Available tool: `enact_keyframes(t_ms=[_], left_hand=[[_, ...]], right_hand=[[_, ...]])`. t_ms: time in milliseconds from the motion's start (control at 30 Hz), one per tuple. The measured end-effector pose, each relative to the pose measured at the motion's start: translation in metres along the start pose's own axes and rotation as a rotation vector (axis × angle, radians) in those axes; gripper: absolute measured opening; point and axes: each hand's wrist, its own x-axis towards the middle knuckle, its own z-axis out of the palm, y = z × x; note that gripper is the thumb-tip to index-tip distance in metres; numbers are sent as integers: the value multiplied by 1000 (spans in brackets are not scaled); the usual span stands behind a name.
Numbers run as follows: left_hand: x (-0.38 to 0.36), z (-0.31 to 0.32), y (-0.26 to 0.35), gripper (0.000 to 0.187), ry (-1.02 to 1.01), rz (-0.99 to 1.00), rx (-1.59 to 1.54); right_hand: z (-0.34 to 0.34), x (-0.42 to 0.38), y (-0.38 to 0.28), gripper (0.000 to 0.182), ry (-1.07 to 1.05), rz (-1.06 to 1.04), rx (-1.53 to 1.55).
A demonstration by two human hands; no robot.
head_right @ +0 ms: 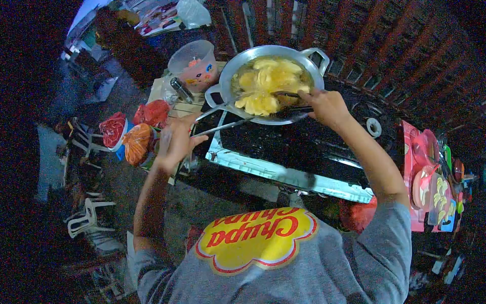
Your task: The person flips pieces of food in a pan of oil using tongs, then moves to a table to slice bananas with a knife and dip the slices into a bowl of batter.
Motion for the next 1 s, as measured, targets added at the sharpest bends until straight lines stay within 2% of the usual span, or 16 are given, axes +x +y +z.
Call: enact_keyframes(t_ms=[200,367,600,800,867,1000], left_hand=[[6,9,4,42,48,117,70],[10,18,-7,35,76,133,187],[8,22,-17,32,48,110,160],[3,16,-20,32,4,-1,143],[1,20,-26,30,93,42,88],[1,22,-32,30,90,31,77]], right_hand=[[7,-4,3,60,164,-19,96],[-3,-6,3,58,37,57,137],[0,-7,10,59,75,29,209],[4,-2,23,57,117,-10,294],[3,1,26,56,39,41,332],[5,7,37,54,28,13,419]])
